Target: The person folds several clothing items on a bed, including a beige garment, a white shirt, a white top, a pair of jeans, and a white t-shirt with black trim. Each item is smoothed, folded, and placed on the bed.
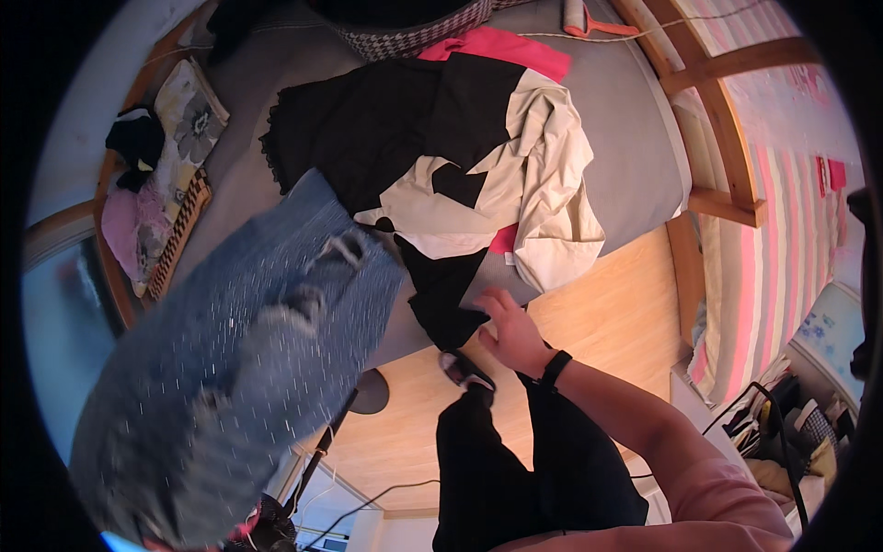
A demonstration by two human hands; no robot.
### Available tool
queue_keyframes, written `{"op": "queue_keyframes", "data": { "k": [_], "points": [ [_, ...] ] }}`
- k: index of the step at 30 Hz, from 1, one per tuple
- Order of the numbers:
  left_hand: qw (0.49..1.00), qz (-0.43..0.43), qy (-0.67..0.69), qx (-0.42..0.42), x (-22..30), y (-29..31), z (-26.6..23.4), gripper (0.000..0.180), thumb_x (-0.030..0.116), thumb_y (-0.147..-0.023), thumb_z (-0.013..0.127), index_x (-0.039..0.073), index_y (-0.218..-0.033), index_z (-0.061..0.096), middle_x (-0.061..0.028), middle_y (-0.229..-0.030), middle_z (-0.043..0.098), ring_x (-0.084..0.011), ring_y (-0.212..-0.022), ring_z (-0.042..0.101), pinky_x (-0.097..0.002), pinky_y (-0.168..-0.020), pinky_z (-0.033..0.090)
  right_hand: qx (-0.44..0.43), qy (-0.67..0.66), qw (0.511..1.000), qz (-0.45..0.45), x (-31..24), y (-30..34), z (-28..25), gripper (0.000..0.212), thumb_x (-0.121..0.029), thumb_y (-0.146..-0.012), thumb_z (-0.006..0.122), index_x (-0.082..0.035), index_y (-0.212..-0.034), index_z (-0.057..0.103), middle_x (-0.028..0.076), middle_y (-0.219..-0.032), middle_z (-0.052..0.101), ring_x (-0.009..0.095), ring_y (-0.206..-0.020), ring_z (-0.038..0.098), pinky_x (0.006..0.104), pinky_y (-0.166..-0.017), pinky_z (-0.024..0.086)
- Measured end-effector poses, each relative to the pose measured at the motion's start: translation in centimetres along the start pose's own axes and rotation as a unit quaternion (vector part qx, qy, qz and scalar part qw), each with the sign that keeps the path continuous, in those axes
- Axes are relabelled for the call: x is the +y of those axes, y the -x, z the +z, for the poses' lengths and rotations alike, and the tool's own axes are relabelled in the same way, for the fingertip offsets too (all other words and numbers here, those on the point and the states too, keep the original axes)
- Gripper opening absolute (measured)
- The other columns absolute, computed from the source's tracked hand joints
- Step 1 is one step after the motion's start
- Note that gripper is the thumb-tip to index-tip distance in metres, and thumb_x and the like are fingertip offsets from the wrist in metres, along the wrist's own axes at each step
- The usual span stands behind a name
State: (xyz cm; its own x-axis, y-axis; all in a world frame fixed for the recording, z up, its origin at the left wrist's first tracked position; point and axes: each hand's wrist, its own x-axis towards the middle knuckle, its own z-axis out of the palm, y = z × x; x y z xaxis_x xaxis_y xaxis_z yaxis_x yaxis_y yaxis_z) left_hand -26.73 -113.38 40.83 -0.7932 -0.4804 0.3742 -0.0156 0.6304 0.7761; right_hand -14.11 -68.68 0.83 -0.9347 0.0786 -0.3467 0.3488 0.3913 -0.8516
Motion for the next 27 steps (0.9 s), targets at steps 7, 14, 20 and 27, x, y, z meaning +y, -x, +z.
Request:
{"op": "queue_keyframes", "data": {
  "k": [7,14,20,27],
  "points": [
    [0.989,0.107,0.098,0.017,6.1,1.4,-10.7,0.036,0.033,-0.102,0.053,0.002,-0.117,0.044,-0.0097,-0.118,0.049,-0.024,-0.107,0.049,-0.0431,-0.095,0.041,-0.002,-0.105,0.991,-0.081,-9.8,6.7,2.5,0.065,-0.014,-0.087,0.072,-0.006,-0.145,0.044,0.018,-0.142,0.046,0.037,-0.116,0.061,0.0423,-0.089,0.057],
    [0.943,0.206,0.242,-0.1,11.4,0.1,-20.8,0.029,0.023,-0.096,0.059,0.009,-0.091,0.034,-0.0037,-0.091,0.037,-0.0185,-0.083,0.042,-0.0365,-0.079,0.04,0.029,-0.232,0.961,-0.149,-22.7,17.5,1.5,0.075,-0.01,-0.085,0.074,-0.008,-0.152,0.041,0.015,-0.142,0.046,0.026,-0.109,0.063,0.0357,-0.082,0.057],
    [0.867,0.344,0.242,-0.269,17.0,2.8,-23.3,0.029,0.022,-0.095,0.061,0.012,-0.08,0.039,-0.0005,-0.074,0.038,-0.0152,-0.066,0.039,-0.0317,-0.063,0.034,0.046,-0.139,0.926,-0.348,-34.8,27.2,-5.3,0.084,-0.024,-0.08,0.084,-0.009,-0.153,0.045,0.016,-0.153,0.047,0.037,-0.142,0.043,0.0456,-0.117,0.036],
    [0.738,0.51,0.255,-0.36,25.7,10.3,-21.4,0.032,0.024,-0.08,0.081,0.003,-0.084,0.057,-0.0088,-0.072,0.059,-0.025,-0.06,0.056,-0.0361,-0.056,0.044,0.028,-0.097,0.848,-0.52,-46.1,40.1,-12.6,0.08,-0.036,-0.075,0.09,-0.009,-0.142,0.056,0.012,-0.136,0.061,0.034,-0.124,0.057,0.0447,-0.103,0.044]
  ]
}}
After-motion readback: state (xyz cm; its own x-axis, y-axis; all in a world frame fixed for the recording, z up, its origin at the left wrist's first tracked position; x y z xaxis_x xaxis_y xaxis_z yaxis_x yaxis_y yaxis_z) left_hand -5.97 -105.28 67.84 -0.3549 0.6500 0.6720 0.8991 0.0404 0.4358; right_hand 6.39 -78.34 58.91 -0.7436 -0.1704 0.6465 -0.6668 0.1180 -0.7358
